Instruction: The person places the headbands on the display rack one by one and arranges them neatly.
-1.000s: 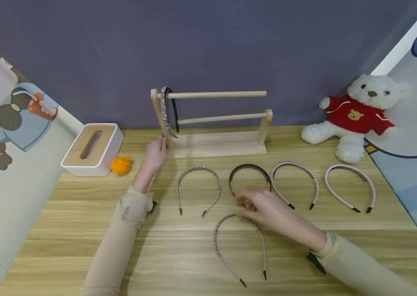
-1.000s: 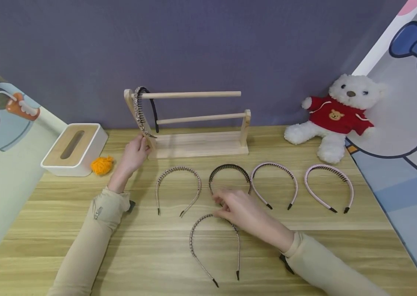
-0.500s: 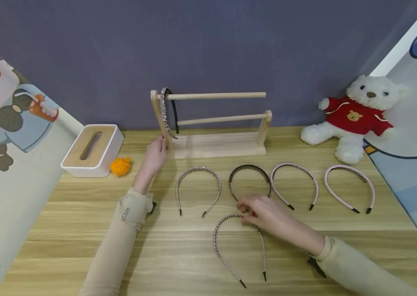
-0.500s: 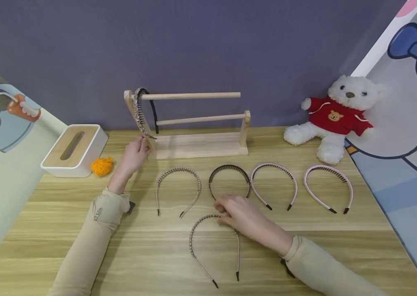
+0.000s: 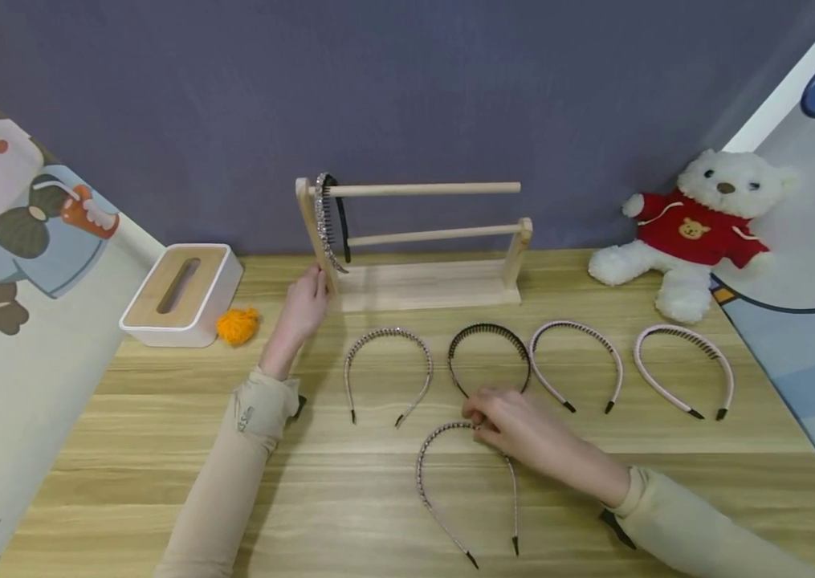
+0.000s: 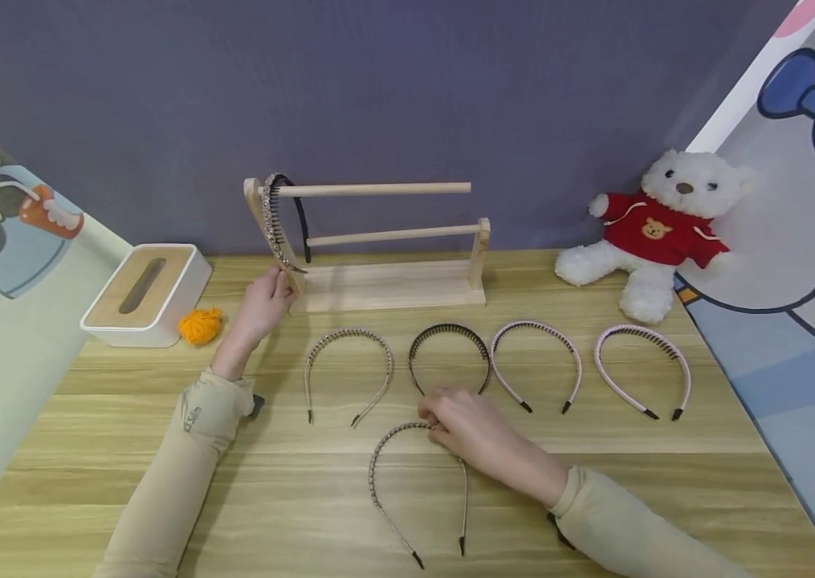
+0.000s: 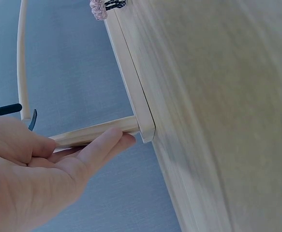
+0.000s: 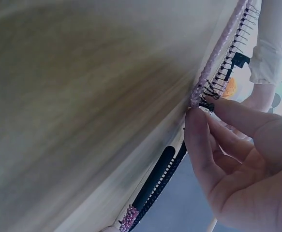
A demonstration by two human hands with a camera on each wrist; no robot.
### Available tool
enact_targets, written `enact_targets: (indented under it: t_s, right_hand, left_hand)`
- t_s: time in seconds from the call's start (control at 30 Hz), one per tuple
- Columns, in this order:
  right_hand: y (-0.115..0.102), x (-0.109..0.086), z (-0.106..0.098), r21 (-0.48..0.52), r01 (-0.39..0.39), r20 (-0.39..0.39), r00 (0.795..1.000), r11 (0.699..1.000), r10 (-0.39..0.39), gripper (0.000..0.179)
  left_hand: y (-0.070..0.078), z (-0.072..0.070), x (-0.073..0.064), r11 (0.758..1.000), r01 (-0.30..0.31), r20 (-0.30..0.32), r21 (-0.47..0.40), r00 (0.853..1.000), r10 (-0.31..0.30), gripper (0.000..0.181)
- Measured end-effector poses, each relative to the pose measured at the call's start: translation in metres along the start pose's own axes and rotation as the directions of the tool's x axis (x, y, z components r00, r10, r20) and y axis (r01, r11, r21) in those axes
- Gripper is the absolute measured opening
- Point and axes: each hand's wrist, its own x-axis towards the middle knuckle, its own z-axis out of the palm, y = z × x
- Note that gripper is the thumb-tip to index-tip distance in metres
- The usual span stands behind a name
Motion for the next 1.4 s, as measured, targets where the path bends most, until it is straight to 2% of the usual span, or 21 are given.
enact_targets:
  t_s: [0.43, 0.8, 1.23, 1.4]
  right_hand:
    - [-0.002, -0.003, 0.002, 0.004, 0.027, -0.023, 0.999, 1.0, -0.027, 0.022]
    - [-0.004, -0.005, -0.001, -0.012, 0.021, 0.001, 1.0, 1.0, -0.021, 0.019]
    - [-0.004, -0.005, -0.004, 0.001, 0.022, -0.034, 0.999, 1.0, -0.022, 0.019]
    - [-0.005, -0.004, -0.009, 0.07, 0.013, -0.032, 0.999, 0.997, -0.011, 0.02]
  left_hand:
    - [0.001, -0.001, -0.002, 1.0, -0.005, 0.005, -0.014, 1.0, 0.005, 0.038]
    - [0.001, -0.001, -0.003, 1.0, 0.001, 0.004, -0.005, 1.0, -0.001, 0.037]
    - [0.001, 0.0, -0.002, 1.0, -0.014, -0.008, -0.001, 1.0, 0.014, 0.034]
    - [0.002, 0.0, -0.002, 1.0, -0.019, -0.012, 0.006, 1.0, 0.019, 0.033]
